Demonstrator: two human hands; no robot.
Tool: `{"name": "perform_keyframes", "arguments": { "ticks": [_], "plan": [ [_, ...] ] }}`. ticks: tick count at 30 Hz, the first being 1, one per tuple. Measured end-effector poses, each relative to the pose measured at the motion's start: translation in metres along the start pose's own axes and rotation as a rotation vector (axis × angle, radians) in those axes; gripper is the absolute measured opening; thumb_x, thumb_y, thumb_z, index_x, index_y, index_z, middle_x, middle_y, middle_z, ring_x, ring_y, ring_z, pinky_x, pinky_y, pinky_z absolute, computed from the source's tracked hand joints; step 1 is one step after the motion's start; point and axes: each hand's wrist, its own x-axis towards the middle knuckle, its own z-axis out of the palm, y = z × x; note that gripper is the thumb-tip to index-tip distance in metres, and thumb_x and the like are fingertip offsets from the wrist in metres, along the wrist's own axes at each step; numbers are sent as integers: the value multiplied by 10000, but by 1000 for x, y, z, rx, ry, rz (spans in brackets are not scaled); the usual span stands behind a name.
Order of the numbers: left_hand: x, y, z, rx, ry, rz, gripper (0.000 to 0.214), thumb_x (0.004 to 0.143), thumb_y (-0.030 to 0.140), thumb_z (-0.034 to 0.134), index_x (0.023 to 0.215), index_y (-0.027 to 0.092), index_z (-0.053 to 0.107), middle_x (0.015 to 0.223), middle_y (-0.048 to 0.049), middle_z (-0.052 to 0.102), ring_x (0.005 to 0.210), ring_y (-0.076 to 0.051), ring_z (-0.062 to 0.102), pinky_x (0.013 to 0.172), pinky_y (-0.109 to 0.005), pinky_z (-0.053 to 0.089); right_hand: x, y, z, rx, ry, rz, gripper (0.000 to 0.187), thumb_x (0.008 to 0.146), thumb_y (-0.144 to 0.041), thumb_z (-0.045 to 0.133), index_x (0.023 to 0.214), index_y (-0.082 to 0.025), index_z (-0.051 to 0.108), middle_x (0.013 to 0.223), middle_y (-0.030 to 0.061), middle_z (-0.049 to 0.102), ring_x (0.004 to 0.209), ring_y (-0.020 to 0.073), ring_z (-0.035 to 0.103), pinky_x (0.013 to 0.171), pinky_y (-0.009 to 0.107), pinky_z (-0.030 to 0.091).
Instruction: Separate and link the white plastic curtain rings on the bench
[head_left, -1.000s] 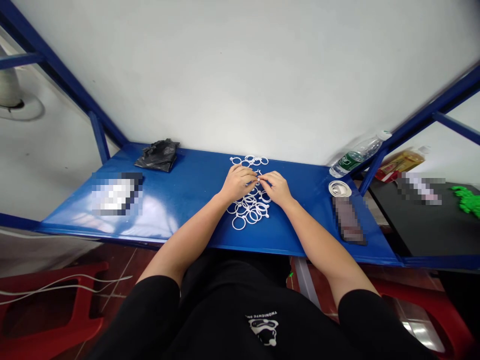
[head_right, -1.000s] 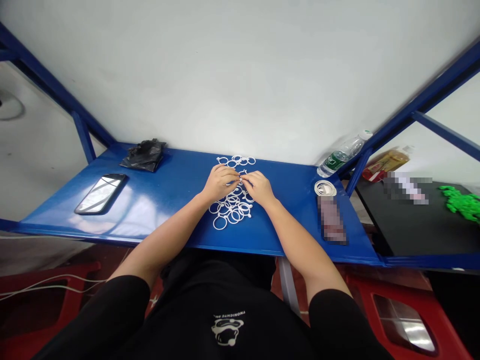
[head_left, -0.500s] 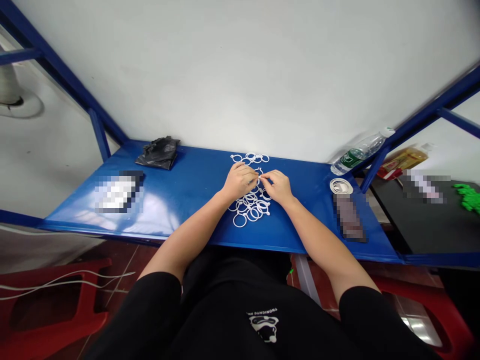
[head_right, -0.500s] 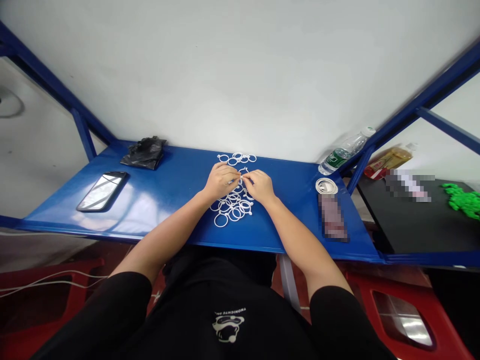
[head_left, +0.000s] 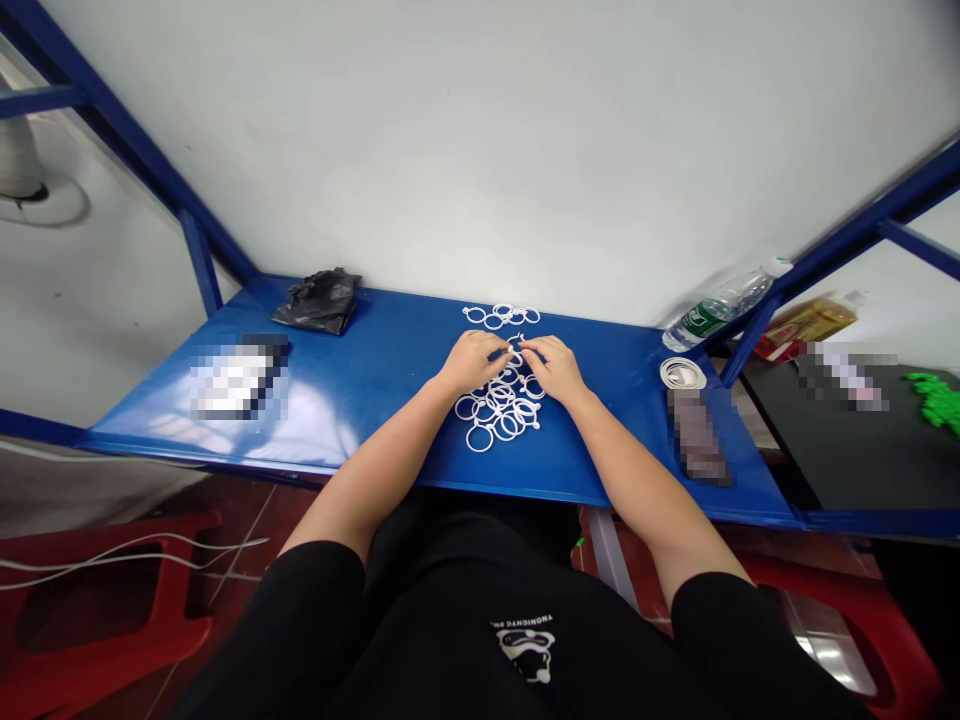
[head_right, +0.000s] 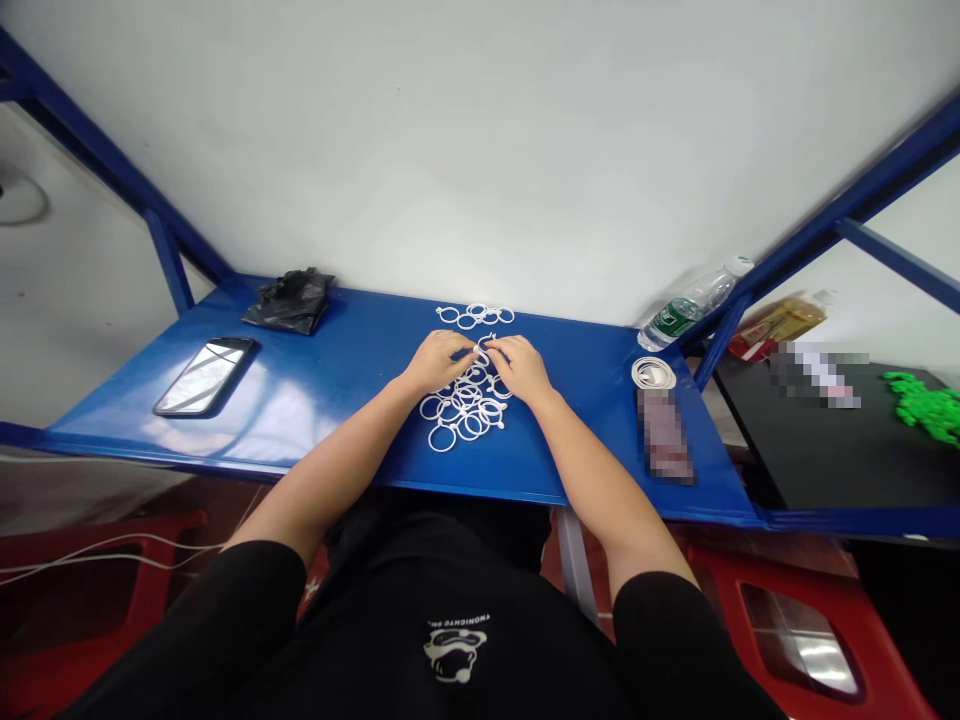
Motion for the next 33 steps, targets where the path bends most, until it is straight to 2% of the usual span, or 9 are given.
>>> {"name": "perform_keyframes", "arguments": {
  "ticks": [3, 5, 7, 9, 14, 18, 25, 28, 33],
  "plan": [
    [-2, -7, 0, -61, -34, -72, 236, 1017, 318, 595, 1026, 210, 805, 939, -47, 802, 841, -188, 717, 825, -325, 521, 1, 12, 4, -106, -72, 64, 350, 1028, -312, 568, 1317, -230, 748, 1394, 123, 716, 1324, 330, 606, 1155, 560, 467],
    [-3, -11, 2, -86, -61, -150, 247, 1006, 330, 610, 1107, 218, 806, 815, -11, 773, 732, -167, 687, 740, -294, 512, 1, 19, 8, -167, -135, 137, 362, 992, -330, 636, 1327, -251, 747, 1480, 129, 659, 1403, 365, 542, 1182, 616, 423],
    [-4, -15, 3, -95, -75, -216, 323, 988, 336, 642, 1262, 223, 769, 743, 18, 746, 686, -161, 673, 705, -282, 506, 1, 23, 10, -190, -172, 186, 353, 966, -359, 685, 1300, -275, 761, 1498, 120, 645, 1425, 379, 520, 1186, 643, 404],
    [-5, -17, 4, -84, -82, -222, 359, 973, 330, 662, 1305, 231, 758, 774, 12, 764, 732, -173, 696, 726, -287, 517, 2, 23, 10, -180, -177, 189, 304, 947, -359, 710, 1232, -281, 783, 1457, 105, 674, 1395, 367, 549, 1175, 631, 418],
    [-3, -15, 3, -15, -93, -132, 213, 969, 361, 665, 907, 267, 846, 878, -26, 791, 868, -204, 718, 828, -336, 547, 3, 21, 8, -132, -131, 168, 95, 926, -259, 696, 928, -273, 790, 1252, 61, 770, 1231, 322, 658, 1104, 579, 493],
    [-3, -13, 2, -49, -75, -163, 249, 987, 404, 662, 902, 254, 842, 916, -37, 783, 875, -197, 710, 851, -339, 551, 3, 20, 4, -104, -87, 191, 90, 939, -242, 685, 910, -257, 768, 1225, 79, 778, 1197, 316, 676, 1092, 565, 505],
    [-3, -14, 5, -159, 34, -245, 381, 1042, 431, 604, 1309, 201, 747, 1147, -85, 785, 997, -218, 729, 934, -362, 575, 1, -1, -1, -4, -14, -47, 152, 1014, -316, 640, 1016, -281, 788, 1360, 63, 740, 1290, 292, 634, 1145, 550, 479],
    [-2, -15, 6, -219, 69, -226, 375, 1085, 406, 519, 1289, 202, 758, 1207, -88, 786, 1110, -225, 729, 1006, -363, 568, -1, -9, -1, 13, -34, -124, 176, 1028, -348, 634, 1016, -295, 802, 1375, 36, 741, 1280, 282, 634, 1144, 542, 488],
    [-1, -10, 6, -335, 99, -182, 287, 1048, 377, 590, 1133, 214, 811, 1067, -60, 813, 958, -189, 749, 906, -324, 594, -1, -6, 1, 18, -16, -129, 159, 1003, -322, 661, 1034, -311, 816, 1347, 16, 761, 1277, 291, 646, 1134, 568, 504]
  ]
}}
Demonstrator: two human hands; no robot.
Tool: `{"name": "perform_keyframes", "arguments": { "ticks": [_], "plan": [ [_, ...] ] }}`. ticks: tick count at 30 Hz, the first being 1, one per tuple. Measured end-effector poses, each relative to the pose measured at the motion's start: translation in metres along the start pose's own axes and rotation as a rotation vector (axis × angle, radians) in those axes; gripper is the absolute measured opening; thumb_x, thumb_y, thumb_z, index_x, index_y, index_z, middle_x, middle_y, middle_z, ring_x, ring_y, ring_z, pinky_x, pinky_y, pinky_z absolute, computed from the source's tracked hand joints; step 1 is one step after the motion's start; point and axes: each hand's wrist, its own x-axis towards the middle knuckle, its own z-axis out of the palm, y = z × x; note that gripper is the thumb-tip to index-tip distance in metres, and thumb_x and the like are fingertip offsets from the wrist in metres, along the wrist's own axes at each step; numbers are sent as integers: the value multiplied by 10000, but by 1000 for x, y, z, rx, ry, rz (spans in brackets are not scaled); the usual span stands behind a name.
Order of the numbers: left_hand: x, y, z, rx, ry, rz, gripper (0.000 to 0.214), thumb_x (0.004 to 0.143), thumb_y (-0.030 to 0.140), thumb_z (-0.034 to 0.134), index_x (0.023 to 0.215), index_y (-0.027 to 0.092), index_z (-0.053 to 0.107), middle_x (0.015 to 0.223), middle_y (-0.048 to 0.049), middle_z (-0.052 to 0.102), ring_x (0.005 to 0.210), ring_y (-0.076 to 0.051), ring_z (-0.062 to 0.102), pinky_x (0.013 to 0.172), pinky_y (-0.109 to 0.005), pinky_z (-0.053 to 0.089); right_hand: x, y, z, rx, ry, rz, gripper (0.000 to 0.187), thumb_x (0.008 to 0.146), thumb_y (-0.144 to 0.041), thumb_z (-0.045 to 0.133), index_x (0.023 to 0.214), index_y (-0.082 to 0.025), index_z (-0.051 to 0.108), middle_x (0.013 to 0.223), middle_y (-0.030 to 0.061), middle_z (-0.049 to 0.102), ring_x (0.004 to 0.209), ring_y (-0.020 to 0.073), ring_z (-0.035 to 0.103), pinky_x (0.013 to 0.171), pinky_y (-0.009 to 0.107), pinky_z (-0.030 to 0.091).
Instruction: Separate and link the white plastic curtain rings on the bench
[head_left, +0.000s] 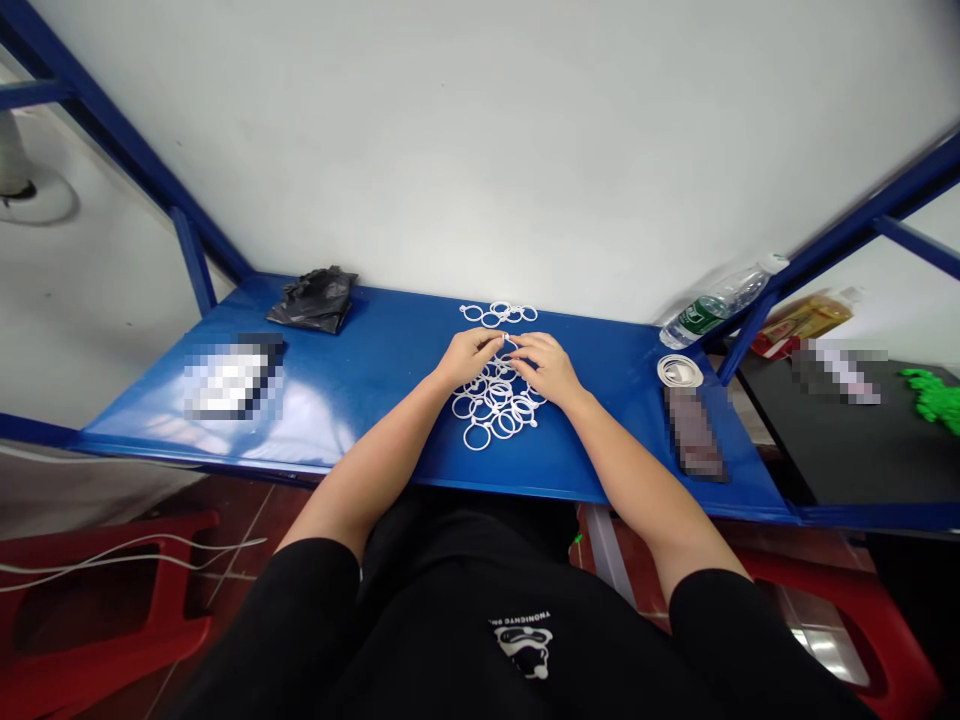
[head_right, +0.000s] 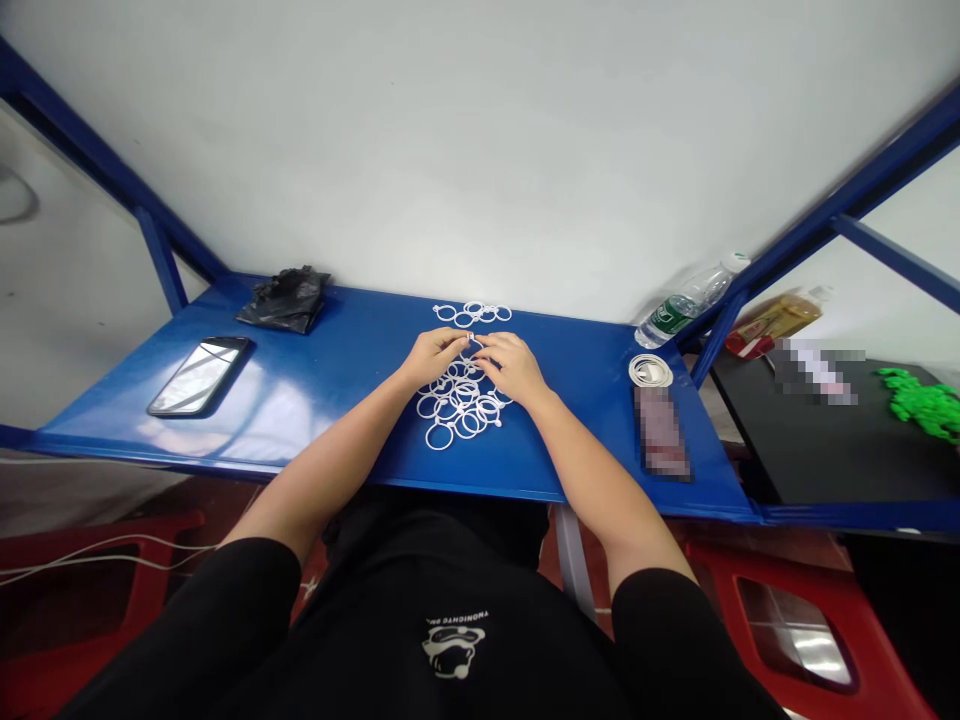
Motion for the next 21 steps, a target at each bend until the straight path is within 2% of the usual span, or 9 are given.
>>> {"name": "perform_keyframes", "arguments": {
  "ticks": [4, 7, 10, 14, 21],
  "plan": [
    [-1, 10, 2, -50, 26, 52, 208, 987, 355, 684, 1035, 208, 822, 999, -54, 814, 853, -166, 739, 784, -282, 583, 0, 3, 2, 62, 99, -18, 149, 980, -340, 688, 1051, -291, 809, 1269, 46, 793, 1224, 290, 685, 1102, 558, 530],
    [-2, 16, 4, -45, 0, 82, 174, 972, 326, 699, 998, 208, 824, 959, -48, 812, 795, -151, 727, 741, -267, 563, -1, 2, 3, 153, 158, -3, 119, 959, -363, 718, 905, -277, 781, 1156, 49, 823, 1149, 277, 727, 1063, 515, 559],
    [-3, 18, 5, -27, -31, 114, 152, 965, 296, 703, 981, 210, 827, 913, -38, 805, 759, -142, 717, 716, -260, 541, -2, -1, 2, 215, 176, 84, 175, 920, -402, 763, 812, -269, 726, 1086, 51, 829, 1092, 270, 751, 1028, 484, 578],
    [-3, 16, 5, -30, -23, 117, 152, 967, 295, 709, 970, 210, 834, 891, -37, 806, 767, -146, 727, 715, -260, 539, -2, -4, -1, 212, 191, 152, 180, 905, -435, 787, 922, -262, 739, 1145, 67, 816, 1101, 275, 747, 1027, 484, 571],
    [-4, 9, 11, -146, 15, -15, 207, 935, 378, 778, 1039, 212, 844, 973, -57, 835, 787, -166, 759, 733, -282, 598, 0, -2, -1, 152, 193, 28, 121, 993, -334, 680, 958, -269, 776, 1194, 66, 811, 1148, 271, 725, 1068, 516, 545]
  ]
}}
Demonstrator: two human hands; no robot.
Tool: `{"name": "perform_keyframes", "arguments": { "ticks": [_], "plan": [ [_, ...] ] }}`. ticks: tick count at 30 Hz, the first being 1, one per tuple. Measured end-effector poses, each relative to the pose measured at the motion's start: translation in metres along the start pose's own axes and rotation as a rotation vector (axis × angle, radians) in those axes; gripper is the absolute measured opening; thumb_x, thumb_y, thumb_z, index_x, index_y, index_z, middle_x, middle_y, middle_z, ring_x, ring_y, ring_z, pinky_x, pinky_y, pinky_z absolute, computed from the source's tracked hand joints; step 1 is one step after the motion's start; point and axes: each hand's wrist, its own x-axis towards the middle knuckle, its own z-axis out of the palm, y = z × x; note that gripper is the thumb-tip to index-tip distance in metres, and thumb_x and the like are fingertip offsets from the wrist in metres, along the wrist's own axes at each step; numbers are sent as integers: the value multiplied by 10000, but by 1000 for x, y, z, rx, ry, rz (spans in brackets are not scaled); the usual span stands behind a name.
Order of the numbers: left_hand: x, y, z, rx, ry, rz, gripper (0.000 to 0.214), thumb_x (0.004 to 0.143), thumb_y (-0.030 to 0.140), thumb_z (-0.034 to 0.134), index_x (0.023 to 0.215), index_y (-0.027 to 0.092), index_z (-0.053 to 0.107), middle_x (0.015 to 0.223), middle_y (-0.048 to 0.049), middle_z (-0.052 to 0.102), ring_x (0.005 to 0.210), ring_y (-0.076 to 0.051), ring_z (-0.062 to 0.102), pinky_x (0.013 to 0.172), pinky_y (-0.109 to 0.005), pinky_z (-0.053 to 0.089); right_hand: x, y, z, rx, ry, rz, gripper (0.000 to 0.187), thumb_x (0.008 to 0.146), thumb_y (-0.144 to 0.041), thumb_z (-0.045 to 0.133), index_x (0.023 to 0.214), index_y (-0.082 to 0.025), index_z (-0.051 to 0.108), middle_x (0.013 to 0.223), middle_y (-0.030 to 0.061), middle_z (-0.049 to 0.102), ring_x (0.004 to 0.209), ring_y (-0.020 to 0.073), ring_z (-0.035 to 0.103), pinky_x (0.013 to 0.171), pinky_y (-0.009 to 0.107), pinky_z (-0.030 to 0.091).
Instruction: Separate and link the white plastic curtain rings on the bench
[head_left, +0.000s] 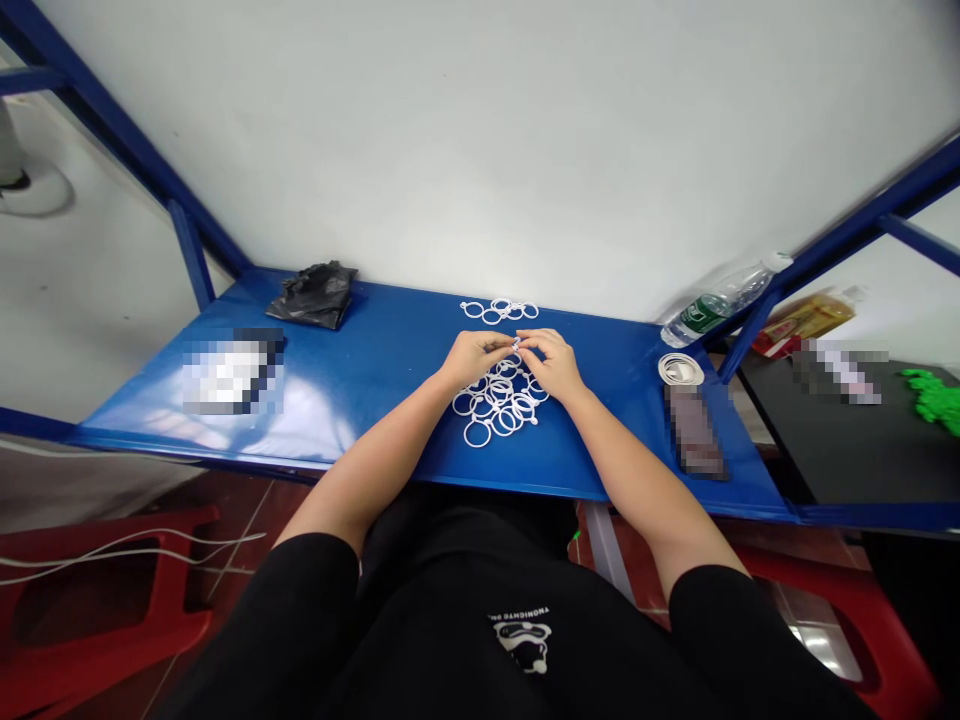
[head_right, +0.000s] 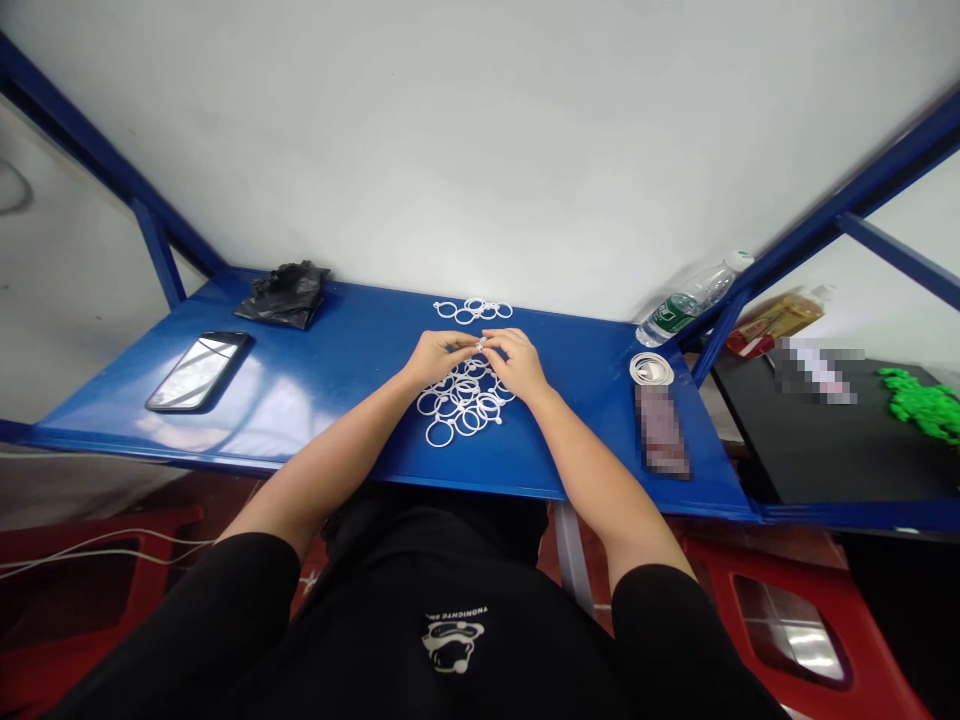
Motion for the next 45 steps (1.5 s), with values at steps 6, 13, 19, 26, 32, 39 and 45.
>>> {"name": "perform_keyframes", "arguments": {
  "ticks": [6, 13, 19, 26, 32, 39, 45],
  "plan": [
    [2, -1, -2, -38, -6, 66, 202, 932, 407, 786, 962, 215, 842, 986, -70, 820, 848, -176, 758, 763, -302, 613, -1, 2, -1, -43, -28, -46, 128, 999, -338, 667, 1006, -275, 779, 1251, 71, 794, 1182, 286, 704, 1064, 539, 550],
    [6, 1, -4, -49, 23, 155, 244, 942, 438, 781, 851, 212, 805, 928, -61, 801, 860, -184, 750, 795, -323, 607, 2, -4, 6, -12, -12, -46, 184, 1037, -300, 575, 983, -263, 748, 1175, 72, 798, 1135, 276, 703, 1047, 519, 549],
    [7, 2, -5, 80, 28, 189, 166, 973, 359, 743, 897, 213, 759, 1020, -66, 804, 979, -203, 752, 951, -388, 598, 6, 0, 3, 26, -18, 74, 173, 1012, -371, 625, 1003, -271, 765, 1172, 64, 798, 1159, 274, 702, 1081, 499, 536],
    [7, -2, -13, 183, -118, 206, 74, 983, 238, 680, 984, 209, 748, 1282, -99, 772, 1222, -242, 722, 1098, -466, 551, 38, 52, -7, -146, -43, 259, 377, 965, -340, 651, 1321, -231, 706, 1353, 112, 735, 1256, 302, 665, 1116, 510, 520],
    [2, -1, -6, 125, -287, 160, 188, 989, 352, 672, 1042, 208, 781, 1172, -90, 808, 1133, -245, 767, 1028, -422, 593, 59, 92, 8, -408, -222, 365, 379, 938, -296, 697, 1299, -186, 728, 1400, 170, 698, 1296, 361, 631, 1143, 601, 476],
    [3, -5, -7, 197, -227, 102, 255, 1021, 406, 632, 1073, 220, 799, 1262, -93, 779, 1259, -265, 710, 1135, -456, 526, 34, 93, 11, -388, -190, 234, 164, 973, -285, 655, 1031, -231, 798, 1241, 103, 778, 1182, 290, 682, 1098, 515, 513],
    [1, -3, -10, 220, -200, 61, 219, 1008, 385, 663, 1086, 221, 786, 1192, -66, 797, 1130, -239, 744, 1039, -404, 563, 21, 81, 0, -148, -179, 275, 138, 933, -321, 673, 916, -241, 783, 1135, 73, 811, 1131, 280, 718, 1077, 503, 522]
  ]
}}
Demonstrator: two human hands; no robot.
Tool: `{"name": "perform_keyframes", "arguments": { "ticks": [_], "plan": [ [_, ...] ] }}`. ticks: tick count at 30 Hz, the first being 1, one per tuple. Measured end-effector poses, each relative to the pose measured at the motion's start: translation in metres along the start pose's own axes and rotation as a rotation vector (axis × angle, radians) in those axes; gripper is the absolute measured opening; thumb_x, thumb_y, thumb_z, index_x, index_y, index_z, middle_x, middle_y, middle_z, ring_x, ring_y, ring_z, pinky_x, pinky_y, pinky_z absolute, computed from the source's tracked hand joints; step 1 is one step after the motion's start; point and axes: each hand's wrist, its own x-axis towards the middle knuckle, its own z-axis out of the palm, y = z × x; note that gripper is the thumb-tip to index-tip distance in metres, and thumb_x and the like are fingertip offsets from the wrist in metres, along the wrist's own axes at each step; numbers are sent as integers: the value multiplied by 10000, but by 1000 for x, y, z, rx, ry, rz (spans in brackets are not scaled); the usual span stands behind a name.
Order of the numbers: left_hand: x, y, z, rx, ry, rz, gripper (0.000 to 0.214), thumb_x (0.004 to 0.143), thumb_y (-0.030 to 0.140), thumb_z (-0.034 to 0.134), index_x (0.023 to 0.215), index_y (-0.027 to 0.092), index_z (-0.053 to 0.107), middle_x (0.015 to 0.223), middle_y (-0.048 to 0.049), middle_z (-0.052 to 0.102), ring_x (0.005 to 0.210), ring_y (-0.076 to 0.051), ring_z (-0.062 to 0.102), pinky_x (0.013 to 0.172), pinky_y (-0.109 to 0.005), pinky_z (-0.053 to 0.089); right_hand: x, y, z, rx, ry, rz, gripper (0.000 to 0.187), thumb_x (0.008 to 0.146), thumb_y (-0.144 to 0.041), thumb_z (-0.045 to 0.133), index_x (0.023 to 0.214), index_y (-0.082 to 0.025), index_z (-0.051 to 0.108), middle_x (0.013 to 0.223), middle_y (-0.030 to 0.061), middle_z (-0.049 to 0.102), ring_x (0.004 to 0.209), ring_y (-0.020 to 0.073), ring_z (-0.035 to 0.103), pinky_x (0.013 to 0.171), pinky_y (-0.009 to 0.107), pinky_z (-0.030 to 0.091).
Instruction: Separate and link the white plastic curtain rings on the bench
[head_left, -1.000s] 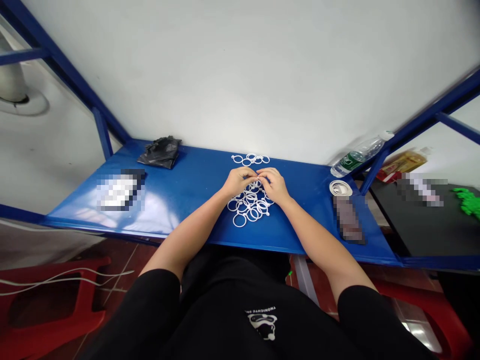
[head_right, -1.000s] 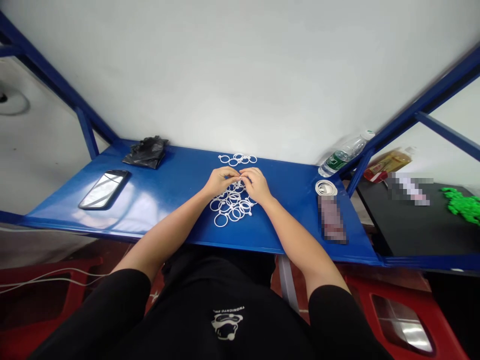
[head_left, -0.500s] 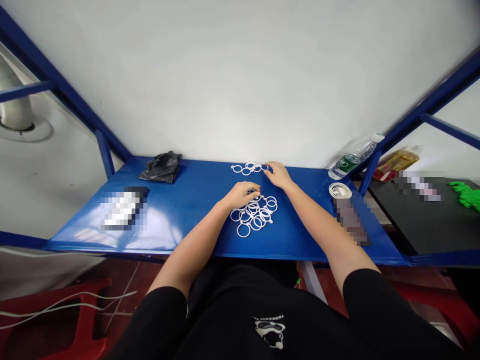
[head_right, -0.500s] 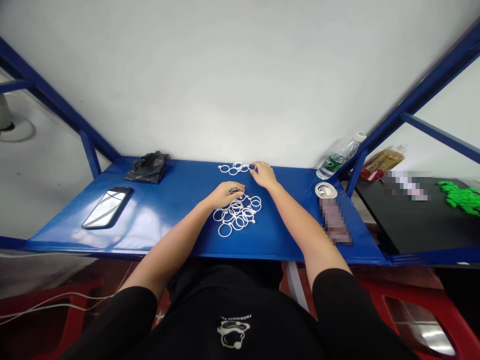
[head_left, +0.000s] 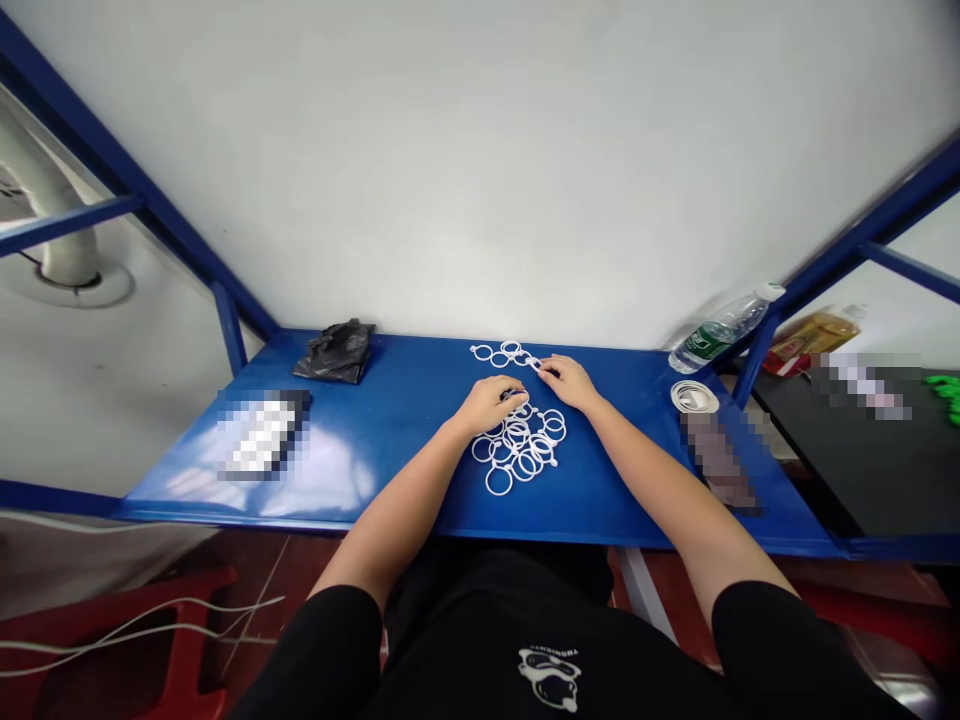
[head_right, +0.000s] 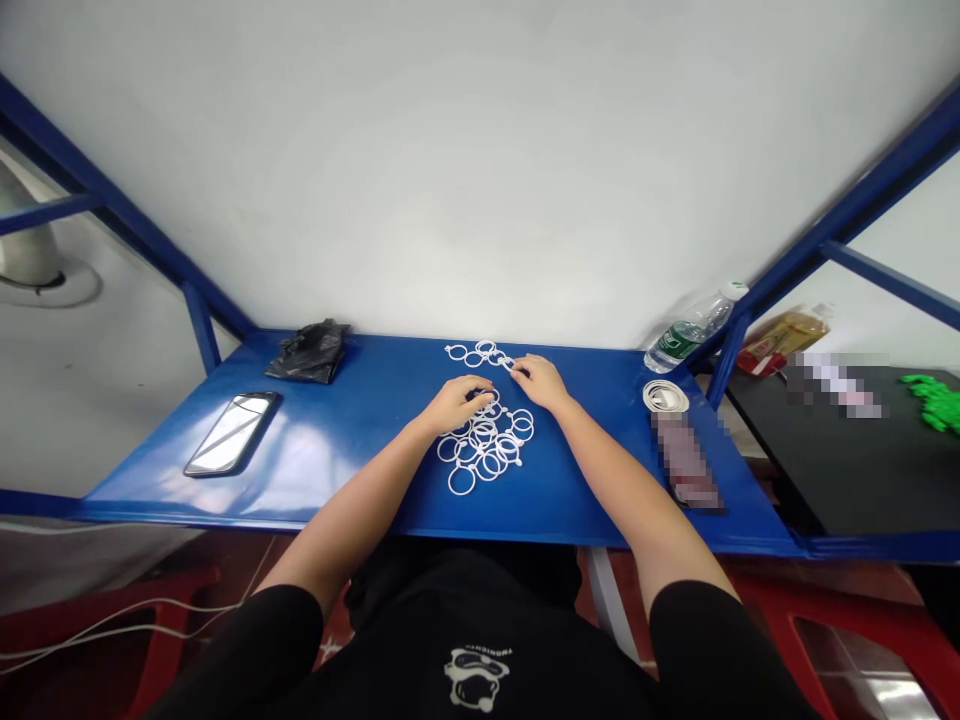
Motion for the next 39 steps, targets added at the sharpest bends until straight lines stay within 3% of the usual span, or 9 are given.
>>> {"name": "perform_keyframes", "arguments": {
  "ticks": [4, 7, 13, 17, 20, 23, 27, 32, 39],
  "plan": [
    [-1, 1, -4, 105, 104, 17, 214, 993, 393, 697, 1085, 220, 784, 1168, -73, 801, 1119, -256, 730, 1059, -444, 534, -15, -9, -7, 253, 185, 206, 349, 965, -536, 607, 974, -223, 761, 958, 62, 810, 895, 245, 740, 906, 435, 591],
    [0, 1, -6, 138, 155, 8, 233, 1002, 387, 684, 1126, 214, 780, 1161, -82, 800, 1117, -271, 723, 1042, -459, 533, -27, -22, -10, 485, 295, 280, 460, 938, -663, 617, 988, -218, 722, 967, 71, 810, 872, 236, 756, 878, 416, 610],
    [1, 9, -6, 100, 220, 37, 308, 1065, 379, 583, 1257, 222, 766, 1225, -101, 781, 1136, -262, 708, 1035, -449, 539, -45, -58, -4, 705, 314, 337, 520, 941, -721, 615, 1060, -227, 726, 867, 53, 790, 690, 201, 729, 719, 372, 630],
    [0, 22, -3, 6, 189, 98, 348, 1076, 372, 577, 1369, 244, 716, 1216, -89, 784, 1141, -241, 706, 1035, -429, 547, -51, -77, -1, 761, 231, 312, 473, 917, -684, 681, 1024, -231, 765, 814, 39, 774, 661, 197, 705, 675, 362, 622],
    [0, 29, -2, -41, 154, 157, 290, 1073, 382, 591, 1252, 245, 774, 1147, -85, 799, 1048, -220, 730, 977, -401, 565, -54, -82, 1, 748, 158, 298, 449, 901, -671, 708, 985, -235, 781, 768, 28, 757, 635, 194, 685, 638, 353, 610],
    [0, 34, 0, -61, 204, 184, 238, 1051, 396, 633, 1088, 244, 813, 1032, -69, 812, 952, -205, 739, 928, -389, 572, -57, -83, 2, 678, 104, 272, 429, 925, -643, 690, 1008, -234, 786, 759, 32, 760, 654, 208, 696, 639, 361, 608],
    [0, 37, 1, -66, 258, 151, 217, 1011, 410, 683, 964, 240, 810, 941, -56, 812, 879, -200, 733, 874, -384, 578, -61, -87, -3, 394, 222, 113, 318, 961, -541, 682, 1006, -251, 805, 940, 61, 799, 854, 239, 745, 811, 404, 622],
    [0, 32, -1, 6, 233, 145, 218, 1021, 391, 661, 973, 244, 815, 958, -52, 816, 901, -201, 734, 891, -386, 564, -65, -94, -12, 231, 267, -72, 220, 975, -428, 684, 1077, -284, 815, 1009, 50, 801, 931, 242, 743, 902, 429, 613],
    [2, 25, 1, 117, 156, 187, 207, 1032, 396, 674, 1037, 268, 837, 982, -57, 829, 929, -223, 750, 916, -410, 525, -64, -92, -11, 191, 282, -93, 185, 991, -398, 678, 961, -285, 823, 942, 40, 810, 879, 236, 750, 842, 403, 607]
  ]
}}
